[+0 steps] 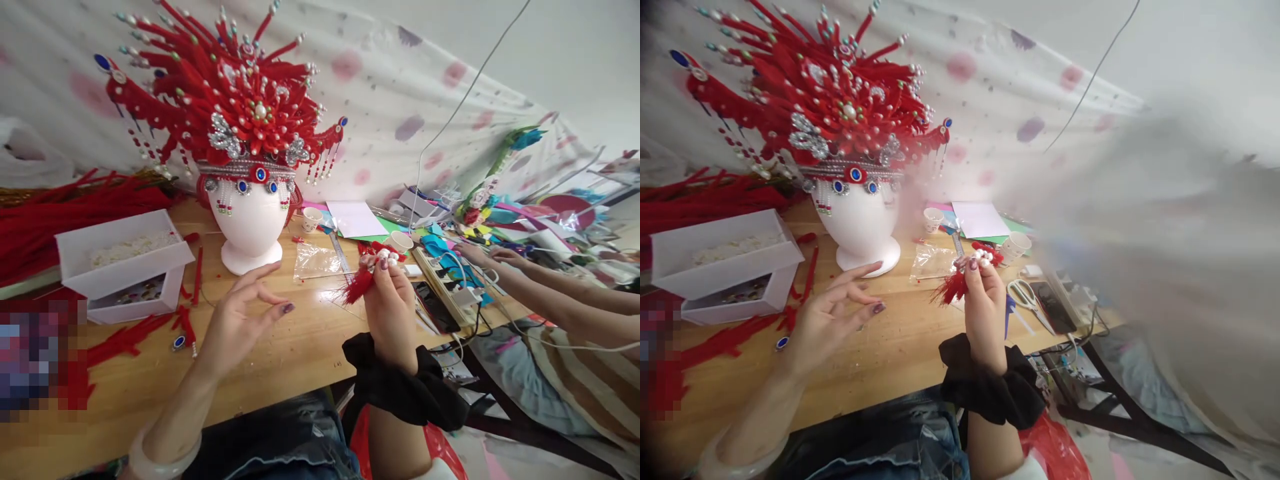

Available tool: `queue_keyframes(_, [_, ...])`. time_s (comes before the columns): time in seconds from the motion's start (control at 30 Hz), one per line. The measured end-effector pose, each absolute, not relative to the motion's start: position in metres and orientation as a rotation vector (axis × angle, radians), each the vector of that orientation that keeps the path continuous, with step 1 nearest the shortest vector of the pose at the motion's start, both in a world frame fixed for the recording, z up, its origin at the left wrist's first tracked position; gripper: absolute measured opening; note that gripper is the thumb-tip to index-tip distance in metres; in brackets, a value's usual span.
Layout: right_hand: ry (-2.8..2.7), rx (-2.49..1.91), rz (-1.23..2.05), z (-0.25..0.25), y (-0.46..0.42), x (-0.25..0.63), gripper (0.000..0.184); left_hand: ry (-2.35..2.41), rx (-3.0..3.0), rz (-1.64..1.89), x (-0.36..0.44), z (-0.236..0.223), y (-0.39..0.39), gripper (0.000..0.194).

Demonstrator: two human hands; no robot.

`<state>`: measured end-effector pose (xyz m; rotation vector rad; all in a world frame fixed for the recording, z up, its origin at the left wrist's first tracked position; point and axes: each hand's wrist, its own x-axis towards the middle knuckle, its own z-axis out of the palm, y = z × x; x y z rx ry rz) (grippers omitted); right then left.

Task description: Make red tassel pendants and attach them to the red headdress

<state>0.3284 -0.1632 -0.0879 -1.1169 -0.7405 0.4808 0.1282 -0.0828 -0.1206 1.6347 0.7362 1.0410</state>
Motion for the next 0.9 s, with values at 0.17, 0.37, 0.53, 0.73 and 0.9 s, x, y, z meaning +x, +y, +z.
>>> queue_keyframes(0.17, [-0.895,-1.261,0.516,-0.083,-0.163,0.319,0.021,0.377,1.516,0.744,0.173,-0.078,-0.091,0.011])
queue_keyframes(0.37, [-0.880,-1.251,0.426,-0.078,-0.157,0.317,0.021,0.427,1.463,0.687,0.188,-0.082,-0.090,0.011])
queue_keyframes(0.53, [-0.879,-1.143,0.376,-0.075,-0.144,0.328,0.024,0.469,1.384,0.357,0.161,-0.113,-0.096,0.018])
queue_keyframes(0.73, [-0.873,-1.152,0.393,-0.068,-0.139,0.340,0.026,0.739,1.375,0.345,0.118,-0.151,-0.080,0.029])
queue_keyframes(0.9, [-0.875,-1.149,0.414,-0.066,-0.137,0.341,0.032,0.945,1.597,0.606,0.093,-0.148,-0.062,0.043])
